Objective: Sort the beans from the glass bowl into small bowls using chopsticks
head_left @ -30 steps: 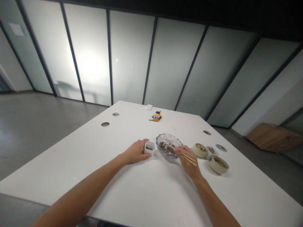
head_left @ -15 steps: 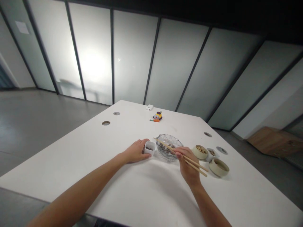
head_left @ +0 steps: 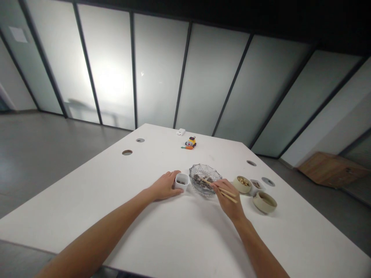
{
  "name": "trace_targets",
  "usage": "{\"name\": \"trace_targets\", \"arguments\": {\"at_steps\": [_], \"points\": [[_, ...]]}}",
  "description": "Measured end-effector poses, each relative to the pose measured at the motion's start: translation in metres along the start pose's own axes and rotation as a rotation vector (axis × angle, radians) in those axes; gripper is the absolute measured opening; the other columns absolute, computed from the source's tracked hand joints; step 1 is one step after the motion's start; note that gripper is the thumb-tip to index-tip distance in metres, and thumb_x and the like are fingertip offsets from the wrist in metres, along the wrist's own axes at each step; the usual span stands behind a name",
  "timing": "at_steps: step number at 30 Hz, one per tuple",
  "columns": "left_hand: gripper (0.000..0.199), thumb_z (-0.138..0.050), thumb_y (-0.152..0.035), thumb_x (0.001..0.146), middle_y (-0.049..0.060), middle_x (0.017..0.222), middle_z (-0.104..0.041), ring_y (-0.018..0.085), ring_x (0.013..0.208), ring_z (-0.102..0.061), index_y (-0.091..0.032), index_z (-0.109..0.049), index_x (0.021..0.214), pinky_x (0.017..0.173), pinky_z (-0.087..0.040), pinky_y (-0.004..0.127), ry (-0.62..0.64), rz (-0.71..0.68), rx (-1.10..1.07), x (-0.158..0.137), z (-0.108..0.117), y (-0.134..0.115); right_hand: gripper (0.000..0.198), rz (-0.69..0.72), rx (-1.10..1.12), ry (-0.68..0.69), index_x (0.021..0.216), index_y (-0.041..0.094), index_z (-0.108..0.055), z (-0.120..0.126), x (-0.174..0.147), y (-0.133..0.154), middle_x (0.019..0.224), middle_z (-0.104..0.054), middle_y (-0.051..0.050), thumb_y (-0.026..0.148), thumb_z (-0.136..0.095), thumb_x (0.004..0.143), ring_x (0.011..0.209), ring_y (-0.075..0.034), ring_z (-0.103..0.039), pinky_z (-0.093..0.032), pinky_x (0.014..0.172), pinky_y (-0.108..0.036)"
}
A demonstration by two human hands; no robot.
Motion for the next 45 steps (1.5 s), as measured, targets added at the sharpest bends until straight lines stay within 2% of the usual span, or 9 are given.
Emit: {"name": "trace_targets", "arguments": {"at_steps": [9,15,24,28,35,45], "points": [[0.078,-0.079,-0.053,0.092,0.017,0.143,-0.073,0.042,0.132,-0.069,-0.023,-0.054,0.159,0.112,-0.054,0.054,-0.006,-0.013,-0.001,0.0,-0.001,0.001,0.039,0.018,-0.081,-0.096,0.092,0.026,-0.082,0.019,0.002,0.001,0.087,-0.077,-0.008,0.051,-0.063,0.114,0.081,-0.025,-0.073,-0.063,0.074,-0.038],[0.079,-0.079,-0.055,0.091,0.017,0.144,-0.073,0.042,0.134,-0.069,-0.025,-0.054,0.16,0.114,-0.054,0.054,-0.012,-0.017,-0.016,0.001,-0.002,0.003,0.046,0.047,-0.179,-0.096,0.088,0.027,-0.08,0.026,0.003,0.003,0.082,-0.076,-0.007,0.054,-0.056,0.116,0.075,-0.024,-0.072,-0.061,0.072,-0.038],[0.077,-0.079,-0.053,0.091,0.016,0.142,-0.074,0.041,0.132,-0.069,-0.024,-0.055,0.158,0.111,-0.055,0.052,-0.01,-0.007,-0.007,0.001,-0.001,0.002,0.049,0.039,-0.143,-0.053,0.082,0.027,-0.076,0.021,0.005,0.002,0.08,-0.074,-0.006,0.057,-0.058,0.116,0.074,-0.024,-0.069,-0.059,0.071,-0.038],[0.077,-0.079,-0.053,0.091,0.016,0.142,-0.074,0.041,0.131,-0.07,-0.024,-0.055,0.158,0.111,-0.055,0.052,-0.003,-0.004,-0.004,0.001,-0.001,0.002,0.046,0.026,-0.124,-0.054,0.085,0.027,-0.078,0.022,0.004,0.001,0.083,-0.076,-0.007,0.055,-0.058,0.116,0.078,-0.025,-0.071,-0.061,0.074,-0.038],[0.077,-0.08,-0.053,0.091,0.017,0.142,-0.074,0.041,0.13,-0.07,-0.024,-0.055,0.158,0.111,-0.055,0.052,-0.001,0.002,-0.006,0.0,-0.001,0.001,0.048,0.021,-0.108,-0.075,0.083,0.027,-0.079,0.024,0.006,-0.001,0.079,-0.076,-0.005,0.057,-0.059,0.115,0.074,-0.024,-0.071,-0.06,0.07,-0.037],[0.077,-0.079,-0.052,0.092,0.017,0.145,-0.073,0.042,0.135,-0.068,-0.025,-0.054,0.158,0.114,-0.054,0.053,0.003,-0.007,-0.005,0.001,-0.002,0.001,0.046,0.011,-0.074,-0.023,0.085,0.026,-0.08,0.018,0.007,0.001,0.081,-0.076,-0.005,0.056,-0.061,0.115,0.075,-0.023,-0.071,-0.06,0.071,-0.036]]}}
Point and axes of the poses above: each hand's wrist, its own x-axis towards the middle knuckle, its own z-axis out of the back of the hand, y = z × x, the point moved 10 cm from there along x, towards the middle knuckle
